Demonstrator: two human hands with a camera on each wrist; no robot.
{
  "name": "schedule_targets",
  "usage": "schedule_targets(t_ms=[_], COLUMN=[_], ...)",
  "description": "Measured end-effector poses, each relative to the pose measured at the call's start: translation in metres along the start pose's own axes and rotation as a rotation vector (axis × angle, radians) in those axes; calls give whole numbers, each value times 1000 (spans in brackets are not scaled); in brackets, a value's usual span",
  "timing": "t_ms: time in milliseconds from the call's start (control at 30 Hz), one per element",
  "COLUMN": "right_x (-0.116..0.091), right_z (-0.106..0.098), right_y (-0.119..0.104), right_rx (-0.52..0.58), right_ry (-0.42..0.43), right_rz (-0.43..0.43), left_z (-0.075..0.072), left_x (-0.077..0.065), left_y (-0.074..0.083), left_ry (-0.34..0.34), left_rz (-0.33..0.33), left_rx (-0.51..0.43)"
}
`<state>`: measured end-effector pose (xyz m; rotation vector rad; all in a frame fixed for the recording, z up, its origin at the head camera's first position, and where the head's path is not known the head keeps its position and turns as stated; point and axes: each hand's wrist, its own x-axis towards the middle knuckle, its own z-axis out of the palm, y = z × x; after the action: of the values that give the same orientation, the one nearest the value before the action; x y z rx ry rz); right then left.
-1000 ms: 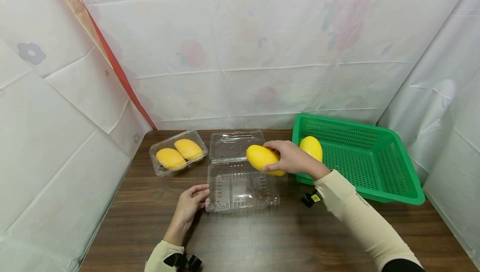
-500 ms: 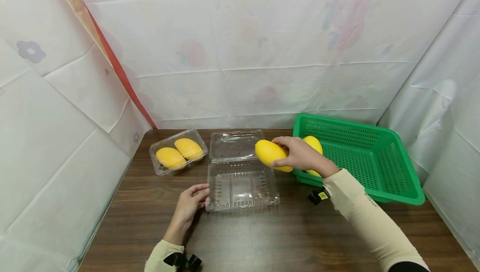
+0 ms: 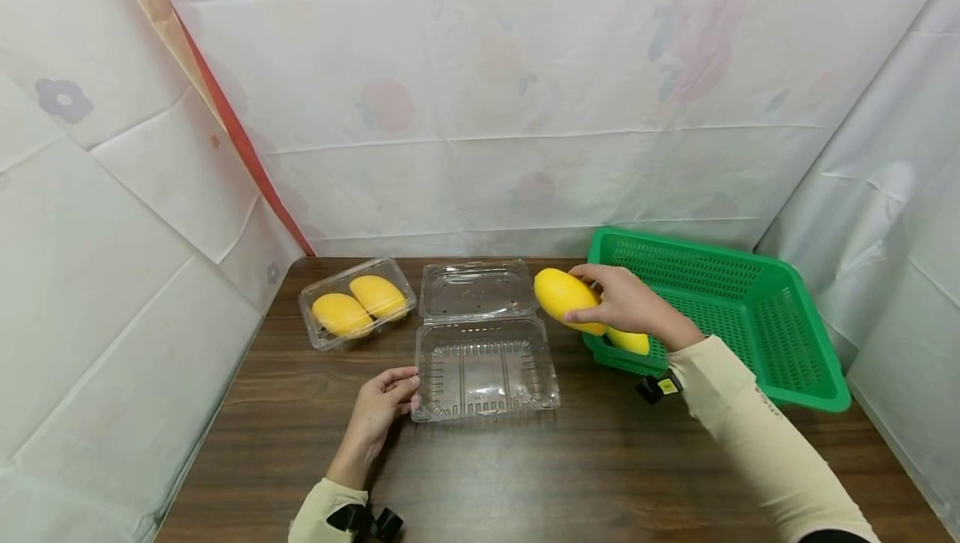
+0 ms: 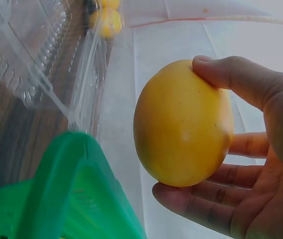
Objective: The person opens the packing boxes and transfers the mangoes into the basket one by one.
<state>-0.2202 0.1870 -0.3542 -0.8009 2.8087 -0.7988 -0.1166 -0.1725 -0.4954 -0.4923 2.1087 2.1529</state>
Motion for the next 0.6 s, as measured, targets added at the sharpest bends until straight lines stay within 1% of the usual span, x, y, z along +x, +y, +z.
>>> schedule_targets(t_ms=[167, 400, 600], right_x=[-4, -10, -13], right_z=[-6, -13, -18], right_y=[6, 13, 18], right_rx=[-6, -19, -12], right_ry=[3, 12, 15], right_rz=[44, 61, 96], left_z=[0, 1, 1], left_x=[0, 1, 0], left_y=[-1, -1, -1], left_ry=[4, 8, 9], left_rz=[0, 0, -4], left_rx=[0, -6, -4])
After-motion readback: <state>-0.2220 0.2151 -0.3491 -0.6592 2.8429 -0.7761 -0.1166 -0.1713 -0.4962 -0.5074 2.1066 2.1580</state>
